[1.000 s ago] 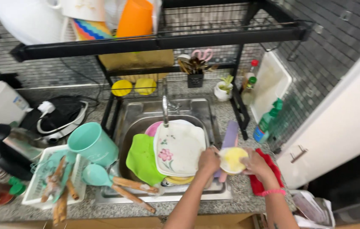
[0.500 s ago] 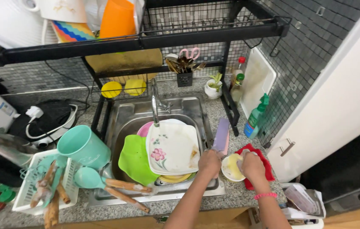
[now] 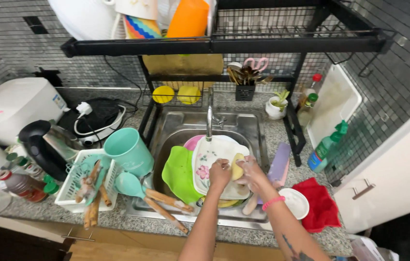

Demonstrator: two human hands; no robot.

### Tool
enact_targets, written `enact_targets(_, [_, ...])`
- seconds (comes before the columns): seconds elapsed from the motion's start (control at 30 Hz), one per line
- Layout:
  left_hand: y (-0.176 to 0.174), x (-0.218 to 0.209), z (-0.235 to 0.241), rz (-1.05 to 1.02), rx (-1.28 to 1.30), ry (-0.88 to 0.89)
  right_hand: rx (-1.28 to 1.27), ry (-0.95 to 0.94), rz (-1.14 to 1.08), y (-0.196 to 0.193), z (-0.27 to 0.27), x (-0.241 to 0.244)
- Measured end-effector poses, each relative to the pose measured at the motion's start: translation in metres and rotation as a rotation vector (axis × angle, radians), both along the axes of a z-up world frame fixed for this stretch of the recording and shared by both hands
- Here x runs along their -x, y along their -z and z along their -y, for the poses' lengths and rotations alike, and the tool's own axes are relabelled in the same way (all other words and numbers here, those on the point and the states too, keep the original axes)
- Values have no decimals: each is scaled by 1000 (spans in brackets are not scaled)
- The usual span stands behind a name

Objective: The person washes a stack of dishes in a kitchen sink using a yellow sponge and running water. They scrub and rinse a white bowl, a white plate with a floral pattern, a green plate, and a pink plate, placing each item aside after cleaning.

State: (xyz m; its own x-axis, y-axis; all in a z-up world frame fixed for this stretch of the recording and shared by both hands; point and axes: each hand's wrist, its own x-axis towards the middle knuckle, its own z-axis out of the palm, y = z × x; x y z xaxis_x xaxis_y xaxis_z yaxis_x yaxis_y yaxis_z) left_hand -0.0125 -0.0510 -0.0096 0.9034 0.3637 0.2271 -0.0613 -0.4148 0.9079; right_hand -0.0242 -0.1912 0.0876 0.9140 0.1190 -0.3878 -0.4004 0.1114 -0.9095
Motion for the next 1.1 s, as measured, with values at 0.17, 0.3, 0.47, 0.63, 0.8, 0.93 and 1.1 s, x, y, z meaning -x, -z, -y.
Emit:
enact_targets(0.17, [7, 14, -50, -116, -92, -164, -169, -90, 14, 79, -35, -43])
enact_targets(0.3, [-14, 30, -69, -271, -66, -224, -130, -74, 51, 79, -59, -32])
enact_targets(0.47, [21, -2, -64, -199, 172, -154, 9, -402, -24, 47, -57, -29])
enact_targets(0.63, [25, -20, -48, -421, 427, -59, 146, -519, -23, 4, -32, -58])
enact_targets(0.8, [12, -50, -30, -184, 417, -123, 423, -477, 271, 48, -25, -111])
enact_targets(0.93, [11, -76, -19, -117, 409, -209, 654, -329, 708, 92, -36, -151])
enact_targets(1.1, [25, -120, -7, -92, 293, -266, 849, -74, 564, 84, -58, -182])
